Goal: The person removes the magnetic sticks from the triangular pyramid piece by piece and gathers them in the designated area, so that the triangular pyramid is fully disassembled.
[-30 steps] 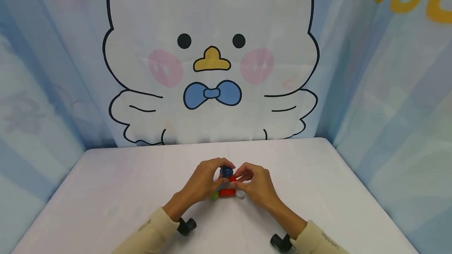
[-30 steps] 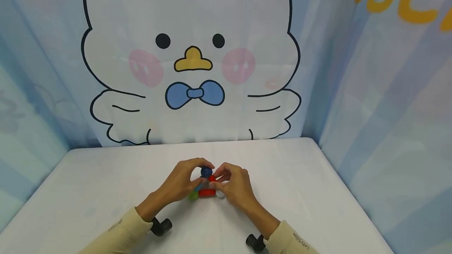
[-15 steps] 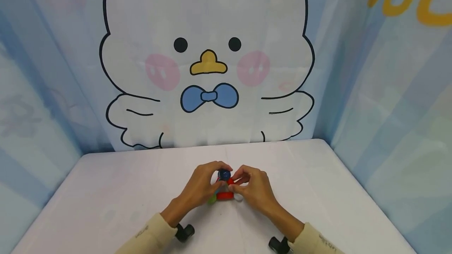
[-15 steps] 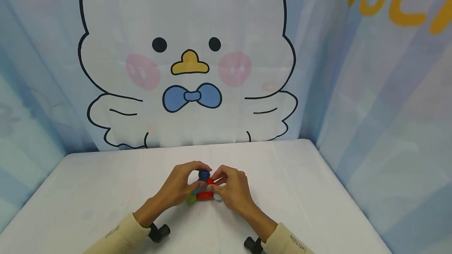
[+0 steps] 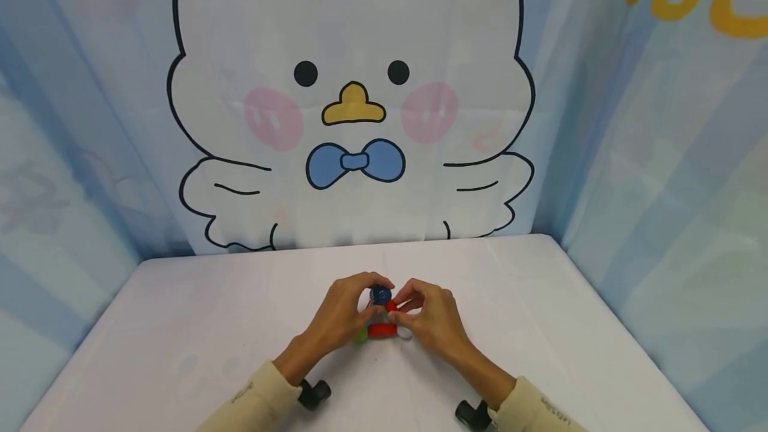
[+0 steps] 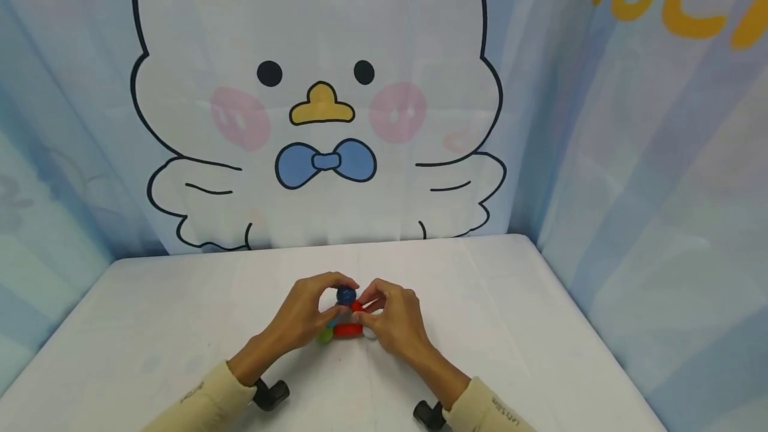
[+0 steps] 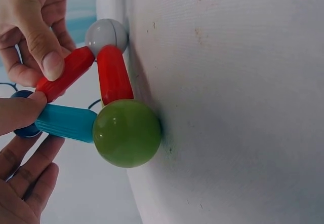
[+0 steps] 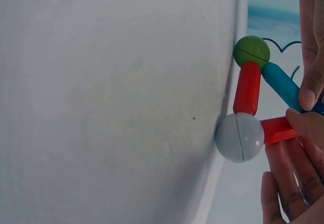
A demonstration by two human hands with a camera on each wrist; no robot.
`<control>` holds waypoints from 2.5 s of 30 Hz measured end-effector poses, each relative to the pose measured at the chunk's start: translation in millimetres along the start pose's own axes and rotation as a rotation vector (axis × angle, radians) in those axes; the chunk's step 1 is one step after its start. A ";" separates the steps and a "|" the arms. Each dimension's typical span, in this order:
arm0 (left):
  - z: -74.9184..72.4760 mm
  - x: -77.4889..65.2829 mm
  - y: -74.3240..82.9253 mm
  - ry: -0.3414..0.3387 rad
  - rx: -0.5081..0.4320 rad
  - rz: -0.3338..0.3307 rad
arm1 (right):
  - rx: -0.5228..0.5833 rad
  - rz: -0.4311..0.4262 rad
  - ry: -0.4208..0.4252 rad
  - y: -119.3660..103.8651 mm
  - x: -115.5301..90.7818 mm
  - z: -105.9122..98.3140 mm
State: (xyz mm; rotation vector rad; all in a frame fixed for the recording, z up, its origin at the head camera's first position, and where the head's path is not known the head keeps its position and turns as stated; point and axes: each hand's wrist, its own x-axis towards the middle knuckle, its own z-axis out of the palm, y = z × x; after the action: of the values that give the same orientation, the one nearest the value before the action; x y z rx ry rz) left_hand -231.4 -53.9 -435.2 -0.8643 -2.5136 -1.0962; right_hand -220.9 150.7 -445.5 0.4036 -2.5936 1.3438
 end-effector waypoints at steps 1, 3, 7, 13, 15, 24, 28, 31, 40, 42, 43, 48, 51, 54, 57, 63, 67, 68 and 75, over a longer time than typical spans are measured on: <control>0.3 -0.3 -0.1 0.004 0.002 0.004 | -0.002 -0.003 0.001 0.4 -0.2 0.3; 0.6 -0.6 0.0 0.009 0.003 0.005 | -0.006 -0.008 0.000 0.7 -0.5 0.6; 0.9 0.5 0.6 0.007 -0.001 -0.005 | -0.018 -0.014 0.007 2.1 0.3 0.0; -0.4 1.5 1.5 0.036 0.002 -0.039 | -0.027 -0.011 0.017 2.1 1.2 -1.3; -0.1 0.5 1.4 0.037 -0.006 -0.051 | -0.023 -0.001 0.015 2.1 -0.2 -0.8; -5.4 -4.7 -3.7 0.042 -0.044 -0.127 | -0.019 0.010 0.002 5.3 -3.9 -1.7; -10.1 -4.7 -6.2 0.057 -0.025 -0.148 | -0.029 0.009 0.007 5.3 -3.0 -6.0; -13.6 -7.4 -8.0 0.068 -0.009 -0.166 | -0.023 0.011 -0.004 6.5 -4.0 -7.3; -19.1 -11.7 -14.4 0.098 0.071 -0.188 | -0.021 -0.005 -0.034 11.2 -7.4 -15.0; -20.4 -11.5 -15.5 0.112 0.088 -0.179 | -0.022 -0.012 -0.034 12.6 -6.7 -17.4; -21.0 -11.9 -15.8 0.118 0.099 -0.177 | -0.023 -0.014 -0.036 13.4 -6.7 -18.4; -23.9 -16.9 -18.0 0.119 0.137 -0.189 | -0.017 0.004 -0.043 16.3 -9.9 -23.5; -25.8 -18.6 -19.5 0.103 0.136 -0.197 | -0.019 0.010 -0.033 17.7 -12.1 -27.1; -28.5 -19.9 -20.6 0.078 0.131 -0.212 | -0.030 0.022 -0.030 18.7 -13.4 -31.0; -31.3 -20.9 -22.0 0.055 0.146 -0.225 | -0.033 0.035 -0.029 19.2 -13.5 -34.9; -34.7 -26.5 -24.7 -0.006 0.193 -0.246 | -0.031 0.064 -0.052 22.9 -16.7 -42.1; -34.4 -29.8 -26.9 -0.039 0.225 -0.224 | -0.039 0.066 -0.078 26.8 -20.2 -49.0; -34.4 -30.5 -27.2 -0.045 0.230 -0.218 | -0.048 0.064 -0.086 28.0 -20.8 -50.7; -35.3 -29.4 -28.3 -0.065 0.250 -0.237 | -0.096 0.083 -0.115 37.1 -18.9 -62.4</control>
State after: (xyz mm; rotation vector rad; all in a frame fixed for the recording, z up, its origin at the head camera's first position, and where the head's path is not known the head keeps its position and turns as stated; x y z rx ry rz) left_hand -225.6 -107.2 -440.9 -0.5543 -2.7851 -0.8010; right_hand -212.3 225.1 -443.9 0.3715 -2.7852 1.2497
